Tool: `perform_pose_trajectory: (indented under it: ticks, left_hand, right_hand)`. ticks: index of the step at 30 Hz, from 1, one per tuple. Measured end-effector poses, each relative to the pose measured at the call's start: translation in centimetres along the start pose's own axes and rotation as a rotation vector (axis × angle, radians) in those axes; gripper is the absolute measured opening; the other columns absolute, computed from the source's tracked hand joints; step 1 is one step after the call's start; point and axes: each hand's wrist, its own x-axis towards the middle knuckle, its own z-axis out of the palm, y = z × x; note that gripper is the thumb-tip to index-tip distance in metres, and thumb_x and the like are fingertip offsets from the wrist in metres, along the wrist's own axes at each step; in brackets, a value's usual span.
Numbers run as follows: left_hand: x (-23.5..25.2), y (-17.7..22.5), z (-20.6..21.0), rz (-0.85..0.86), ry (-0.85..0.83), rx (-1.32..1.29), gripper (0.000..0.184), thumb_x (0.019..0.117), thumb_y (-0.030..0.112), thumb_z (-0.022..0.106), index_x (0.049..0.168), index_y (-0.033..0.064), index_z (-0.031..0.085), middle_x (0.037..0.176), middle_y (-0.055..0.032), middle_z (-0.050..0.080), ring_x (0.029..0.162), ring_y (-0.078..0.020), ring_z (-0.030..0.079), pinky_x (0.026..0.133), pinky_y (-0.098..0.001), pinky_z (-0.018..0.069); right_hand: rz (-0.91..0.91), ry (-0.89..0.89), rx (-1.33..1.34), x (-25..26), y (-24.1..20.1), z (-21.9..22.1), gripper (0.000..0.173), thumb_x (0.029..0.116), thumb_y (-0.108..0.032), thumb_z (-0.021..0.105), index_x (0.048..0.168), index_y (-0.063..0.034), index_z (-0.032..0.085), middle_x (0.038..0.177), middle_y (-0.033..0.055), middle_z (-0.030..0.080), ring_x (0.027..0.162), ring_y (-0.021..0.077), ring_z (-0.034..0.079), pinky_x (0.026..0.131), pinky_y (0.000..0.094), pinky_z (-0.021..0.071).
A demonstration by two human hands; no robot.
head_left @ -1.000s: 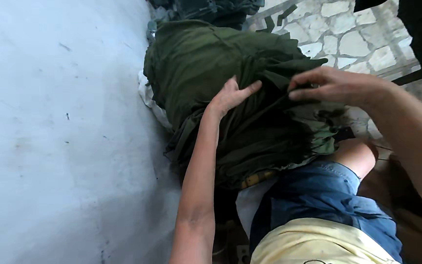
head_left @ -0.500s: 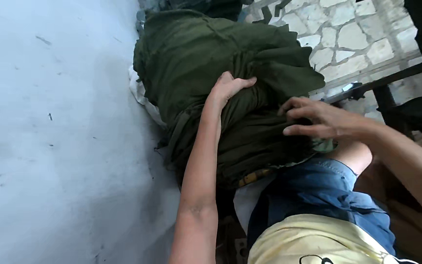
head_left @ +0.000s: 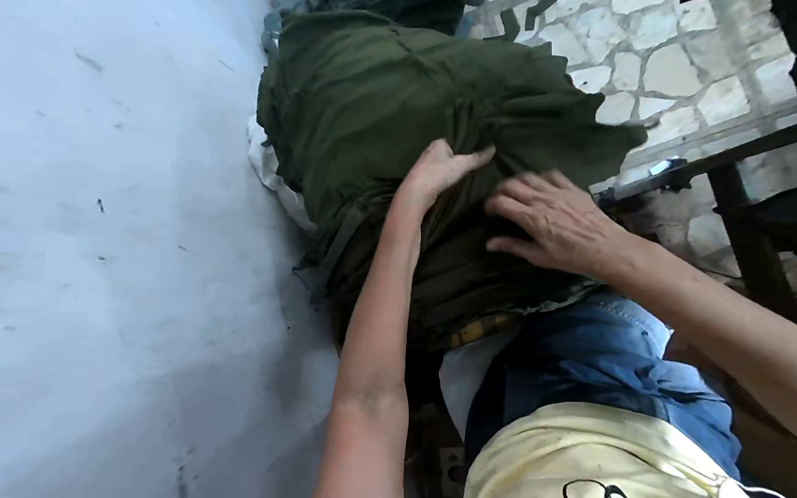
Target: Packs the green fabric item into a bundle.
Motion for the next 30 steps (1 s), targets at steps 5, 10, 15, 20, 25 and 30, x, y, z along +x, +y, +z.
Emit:
perform_pose_trajectory:
  ticks: [5,10,15,20,25,30]
  left_hand:
    - [1.6,0.1,-1.0,-0.092,-0.029,-0.039,0.083,0.0933,0.052,0.070,0.148,-0.0027,0.041,0.139,-0.0222,0.058,0.128,-0.0297,0.057,0.109,-0.0497,0.0445]
    - [-0.8,-0.6,-0.7,0.204,-0.182,-0.095,0.067,0.0958,0.040,0.070,0.144,0.0004,0.047,0.129,-0.0149,0.065,0.117,-0.0162,0.064,0.104,-0.0373,0.0510]
    - [-3.3,0.4,2.3,0.209,0.066,0.267,0.097,0.0797,0.054,0.083,0.146,-0.0030,0.043,0.127,-0.0229,0.065,0.122,-0.0363,0.063,0.104,-0.0571,0.0477]
    - [0.3,-0.1,0.9,0.014,0.096,0.107,0.064,0.0887,0.047,0.077,0.127,-0.0018,0.061,0.117,-0.0214,0.068,0.113,-0.0332,0.065,0.098,-0.0559,0.0500]
    - [2.2,0.4,-0.6,-0.082,0.019,-0.011,0.071,0.0913,0.047,0.074,0.138,-0.0016,0.052,0.128,-0.0210,0.063,0.119,-0.0286,0.062,0.103,-0.0498,0.0484]
    - [1.6,-0.5,0.2,0.004,0.051,-0.042,0.067,0.0904,0.045,0.076,0.134,-0.0007,0.055,0.123,-0.0186,0.066,0.115,-0.0251,0.065,0.102,-0.0471,0.0508]
  right_hand:
    - [0.107,-0.289,0.434,-2.3,4.1,-1.8,0.047,0.0961,-0.047,0.061,0.100,-0.0017,0.074,0.121,0.0161,0.065,0.114,0.0312,0.060,0.094,0.0518,0.0495]
    - [0.096,-0.101,0.476,-0.9,4.7,-5.0,0.029,0.0959,-0.029,0.063,0.102,-0.0026,0.075,0.118,0.0112,0.064,0.108,0.0181,0.061,0.091,0.0376,0.0536]
    - [0.233,0.109,0.354,3.6,4.2,-3.3,0.024,0.0975,-0.022,0.067,0.097,0.0014,0.071,0.104,0.0175,0.063,0.093,0.0270,0.063,0.083,0.0452,0.0514]
    - [0.096,0.204,0.004,1.2,-0.6,-2.4,0.030,0.1007,-0.026,0.060,0.120,-0.0049,0.067,0.124,0.0222,0.064,0.116,0.0432,0.061,0.094,0.0596,0.0487]
    - [0.179,-0.297,0.408,-4.3,2.6,-1.5,0.050,0.0941,-0.056,0.062,0.101,-0.0078,0.072,0.126,0.0119,0.062,0.114,0.0274,0.061,0.093,0.0504,0.0518]
    - [0.074,-0.214,0.582,-3.8,4.3,-5.2,0.030,0.0952,-0.037,0.064,0.096,-0.0085,0.074,0.125,0.0064,0.064,0.116,0.0155,0.060,0.097,0.0359,0.0522]
